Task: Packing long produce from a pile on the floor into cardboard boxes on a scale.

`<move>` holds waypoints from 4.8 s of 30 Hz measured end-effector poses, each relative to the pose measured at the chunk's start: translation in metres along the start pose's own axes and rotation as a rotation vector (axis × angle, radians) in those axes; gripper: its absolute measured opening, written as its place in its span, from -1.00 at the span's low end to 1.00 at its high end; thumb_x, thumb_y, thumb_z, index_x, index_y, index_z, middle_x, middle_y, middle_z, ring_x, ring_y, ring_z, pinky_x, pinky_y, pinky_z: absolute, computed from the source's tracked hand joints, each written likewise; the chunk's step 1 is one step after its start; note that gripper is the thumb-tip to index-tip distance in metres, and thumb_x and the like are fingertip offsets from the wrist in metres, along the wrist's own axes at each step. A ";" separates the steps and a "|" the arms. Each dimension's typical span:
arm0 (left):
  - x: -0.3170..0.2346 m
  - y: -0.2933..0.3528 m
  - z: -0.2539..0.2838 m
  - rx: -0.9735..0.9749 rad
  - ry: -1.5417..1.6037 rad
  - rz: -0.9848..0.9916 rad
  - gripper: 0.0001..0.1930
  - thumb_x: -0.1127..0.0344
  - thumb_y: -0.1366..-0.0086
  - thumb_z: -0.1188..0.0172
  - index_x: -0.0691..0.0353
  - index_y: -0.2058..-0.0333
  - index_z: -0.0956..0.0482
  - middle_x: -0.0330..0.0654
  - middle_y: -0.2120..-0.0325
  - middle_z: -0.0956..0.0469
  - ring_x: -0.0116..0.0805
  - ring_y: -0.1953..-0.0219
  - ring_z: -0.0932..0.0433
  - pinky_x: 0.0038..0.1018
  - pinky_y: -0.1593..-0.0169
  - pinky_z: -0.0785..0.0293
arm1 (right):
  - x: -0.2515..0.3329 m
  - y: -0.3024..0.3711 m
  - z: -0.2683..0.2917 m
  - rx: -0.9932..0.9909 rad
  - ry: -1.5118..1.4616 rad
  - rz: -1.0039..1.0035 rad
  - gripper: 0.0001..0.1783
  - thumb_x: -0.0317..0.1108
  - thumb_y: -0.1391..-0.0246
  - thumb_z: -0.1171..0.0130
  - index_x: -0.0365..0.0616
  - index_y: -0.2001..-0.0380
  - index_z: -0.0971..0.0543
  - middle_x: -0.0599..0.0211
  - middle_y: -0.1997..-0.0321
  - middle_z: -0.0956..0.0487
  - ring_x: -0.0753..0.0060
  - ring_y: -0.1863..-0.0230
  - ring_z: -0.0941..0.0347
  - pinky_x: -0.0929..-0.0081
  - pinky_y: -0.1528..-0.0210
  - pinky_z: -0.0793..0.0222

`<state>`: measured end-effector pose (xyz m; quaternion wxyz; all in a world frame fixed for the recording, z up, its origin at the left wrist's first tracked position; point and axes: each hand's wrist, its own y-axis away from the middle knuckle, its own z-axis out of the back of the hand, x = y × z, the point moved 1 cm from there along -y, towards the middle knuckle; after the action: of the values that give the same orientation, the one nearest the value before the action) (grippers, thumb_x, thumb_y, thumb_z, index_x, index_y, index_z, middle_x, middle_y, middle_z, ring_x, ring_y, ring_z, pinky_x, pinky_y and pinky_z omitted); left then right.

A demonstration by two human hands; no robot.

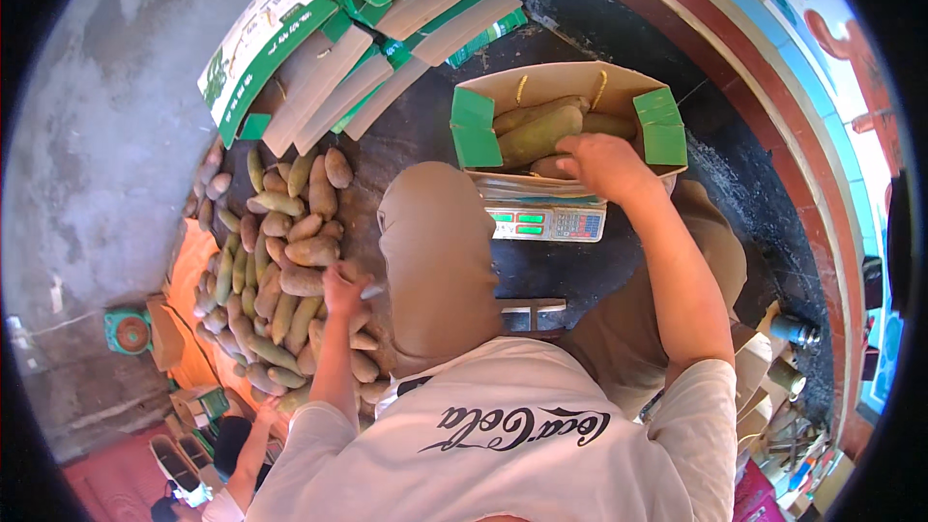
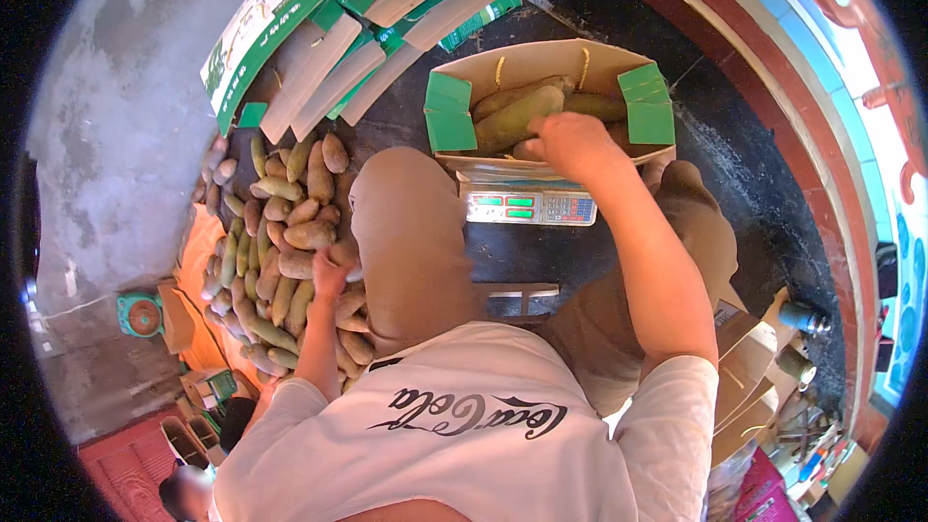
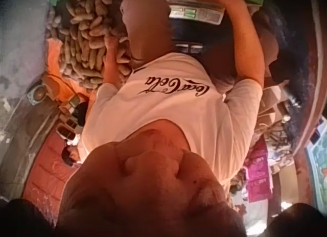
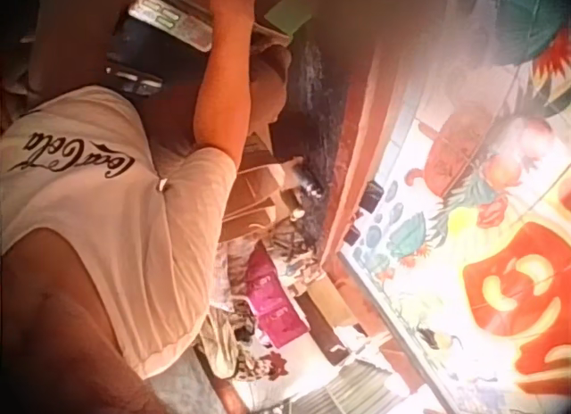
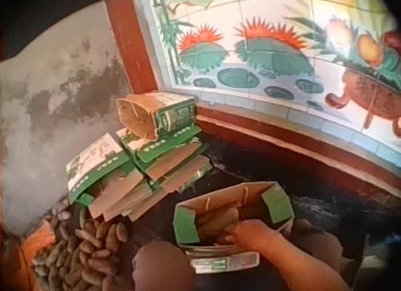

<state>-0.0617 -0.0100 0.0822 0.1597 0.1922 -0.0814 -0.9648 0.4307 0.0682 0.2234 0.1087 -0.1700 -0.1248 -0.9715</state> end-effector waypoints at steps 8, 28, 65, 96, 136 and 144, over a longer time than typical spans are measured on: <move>-0.216 -0.017 0.153 -0.246 0.687 -0.327 -0.35 0.27 0.11 -0.37 0.42 0.05 -0.29 -0.03 0.17 -0.41 -0.31 0.14 -0.40 -0.46 0.06 -0.33 | -0.024 0.019 0.044 -0.381 -0.031 -0.135 -0.73 -0.17 -0.01 -0.05 -0.11 0.29 -0.53 0.07 0.34 -0.55 0.07 0.22 -0.46 0.20 0.21 -0.38; -0.393 0.006 -0.020 0.487 0.717 -0.553 -0.50 0.32 -0.14 -0.16 0.34 -0.03 -0.25 -0.01 0.04 -0.38 -0.31 0.06 -0.40 -0.46 0.00 -0.31 | -0.043 0.053 0.071 -0.558 -0.056 -0.213 -0.76 -0.19 0.01 -0.07 -0.06 0.32 -0.56 0.13 0.36 -0.56 0.08 0.24 -0.47 0.24 0.20 -0.37; -0.296 -0.018 0.113 -0.461 0.411 -0.916 -0.83 0.38 -0.12 -0.11 0.29 0.30 -0.49 -0.01 0.34 -0.51 -0.02 0.25 -0.48 -0.32 0.15 -0.38 | -0.043 0.106 0.088 -0.748 -0.306 -0.222 -0.76 -0.28 -0.04 -0.04 -0.10 0.24 -0.54 0.12 0.35 -0.56 0.19 0.29 -0.52 0.43 0.24 -0.37; -0.303 -0.008 0.107 -0.385 0.365 -0.995 -0.88 0.42 -0.12 -0.10 0.33 0.37 -0.51 -0.02 0.30 -0.53 -0.08 0.22 -0.50 -0.35 0.12 -0.39 | -0.154 0.442 -0.219 -0.227 -0.270 -1.543 -0.60 -0.24 0.15 -0.13 -0.18 0.18 -0.50 -0.05 0.18 -0.52 0.01 0.11 -0.44 0.21 0.07 -0.32; -0.321 -0.006 0.100 -0.359 0.157 -1.027 -0.89 0.45 -0.12 -0.08 0.33 0.37 -0.51 0.01 0.30 -0.53 -0.06 0.21 -0.49 -0.31 0.11 -0.38 | -0.191 0.384 -0.167 -0.487 0.456 -1.409 -0.36 -0.27 0.11 -0.14 0.11 -0.12 -0.25 0.33 -0.18 -0.25 0.25 -0.21 -0.09 0.19 -0.15 -0.01; -0.319 -0.004 0.101 -0.389 0.127 -1.053 -0.88 0.45 -0.11 -0.10 0.33 0.36 -0.52 0.01 0.31 -0.53 -0.06 0.21 -0.49 -0.33 0.11 -0.38 | -0.132 0.532 -0.188 -0.401 0.456 -2.176 -0.32 -0.23 0.08 -0.12 0.26 -0.16 -0.17 0.37 -0.16 -0.29 0.31 -0.16 -0.16 0.15 -0.10 -0.06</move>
<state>0.1762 0.1121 0.2830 -0.3060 0.2315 0.2143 -0.8982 0.6296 -0.4646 0.1145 -0.8042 0.1960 -0.0254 -0.5606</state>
